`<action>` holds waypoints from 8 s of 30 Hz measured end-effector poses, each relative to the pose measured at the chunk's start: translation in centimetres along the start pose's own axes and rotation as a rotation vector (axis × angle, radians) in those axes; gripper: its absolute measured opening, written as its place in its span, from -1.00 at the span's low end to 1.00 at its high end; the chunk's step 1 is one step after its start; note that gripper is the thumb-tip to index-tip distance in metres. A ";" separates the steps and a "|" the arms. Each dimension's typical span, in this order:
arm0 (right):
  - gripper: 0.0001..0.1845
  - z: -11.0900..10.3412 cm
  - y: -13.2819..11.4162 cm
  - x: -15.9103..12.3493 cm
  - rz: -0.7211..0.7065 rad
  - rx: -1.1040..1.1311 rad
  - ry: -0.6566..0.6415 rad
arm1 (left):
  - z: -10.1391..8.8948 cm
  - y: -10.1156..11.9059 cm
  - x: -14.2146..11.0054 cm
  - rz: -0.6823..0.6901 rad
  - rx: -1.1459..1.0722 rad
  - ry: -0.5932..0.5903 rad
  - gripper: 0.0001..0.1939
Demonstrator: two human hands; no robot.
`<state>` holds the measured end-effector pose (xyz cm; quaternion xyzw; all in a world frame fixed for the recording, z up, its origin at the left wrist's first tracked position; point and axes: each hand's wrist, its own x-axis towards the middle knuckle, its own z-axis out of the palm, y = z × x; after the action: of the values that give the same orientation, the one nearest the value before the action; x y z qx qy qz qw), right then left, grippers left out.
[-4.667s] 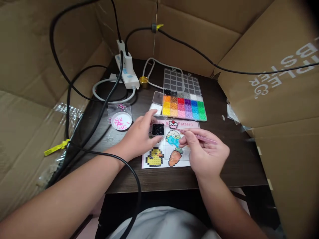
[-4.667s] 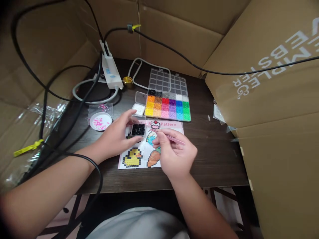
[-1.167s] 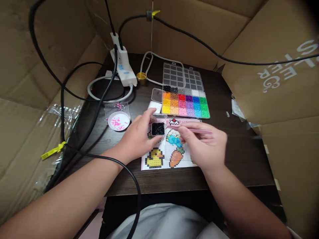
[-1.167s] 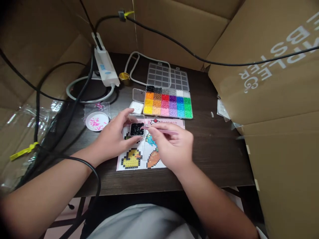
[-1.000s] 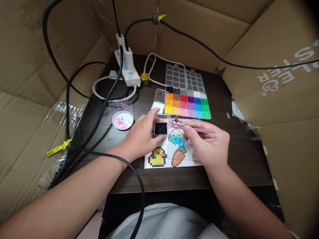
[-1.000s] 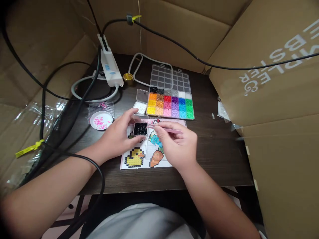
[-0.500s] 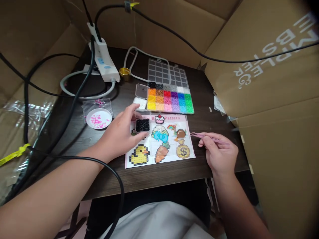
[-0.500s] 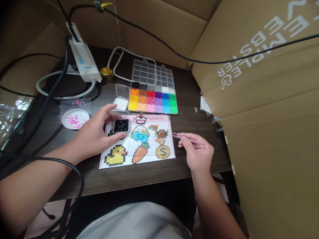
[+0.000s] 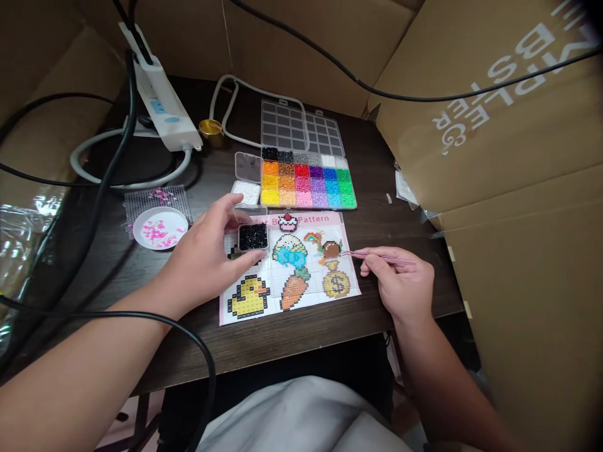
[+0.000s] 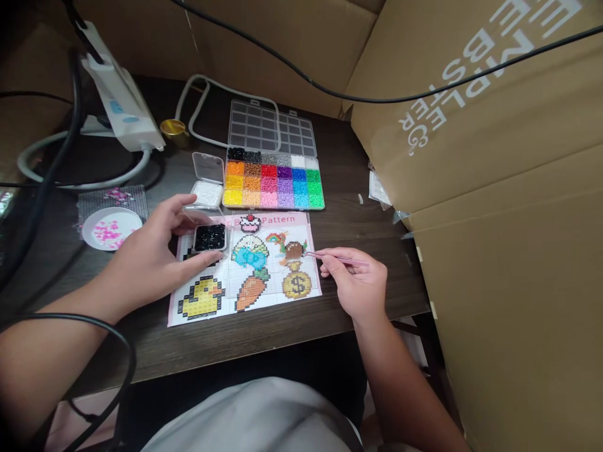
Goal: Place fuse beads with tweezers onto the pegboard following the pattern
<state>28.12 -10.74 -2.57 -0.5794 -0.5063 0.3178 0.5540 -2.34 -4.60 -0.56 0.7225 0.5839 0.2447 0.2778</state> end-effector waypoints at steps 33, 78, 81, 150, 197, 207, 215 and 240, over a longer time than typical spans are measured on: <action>-0.94 0.3 -0.3 0.1 -0.004 -0.021 0.014 | 0.1 -0.1 -0.1 0.019 -0.026 0.010 -0.16; -0.96 -1.4 0.8 3.7 -0.125 0.047 -0.190 | 0.1 -0.4 0.0 0.061 0.004 -0.011 -0.17; -0.96 -1.7 1.5 3.6 -0.084 0.063 -0.236 | 0.1 -0.3 0.0 0.044 0.015 -0.017 -0.18; -0.95 -3.0 2.6 5.4 -0.026 0.082 -0.321 | 0.3 -0.8 0.0 0.068 0.009 -0.003 -0.17; -0.77 4.2 -3.6 4.9 -0.056 0.135 -0.267 | 0.3 -0.5 0.0 0.055 0.000 -0.004 -0.16; -0.87 11.1 -5.9 3.3 -0.021 0.060 -0.400 | 0.4 -0.5 -0.1 0.085 0.004 0.004 -0.18; -0.82 7.3 -5.6 4.7 0.034 0.042 -0.261 | 0.3 -0.4 0.0 0.083 0.006 -0.003 -0.19; -0.96 -1.8 1.8 6.1 0.015 0.066 -0.382 | 0.1 -0.4 0.2 0.037 0.053 -0.003 -0.15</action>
<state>31.92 -5.37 -2.84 -0.4937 -0.5875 0.4424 0.4640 -2.54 -4.39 -0.90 0.7406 0.5763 0.2334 0.2548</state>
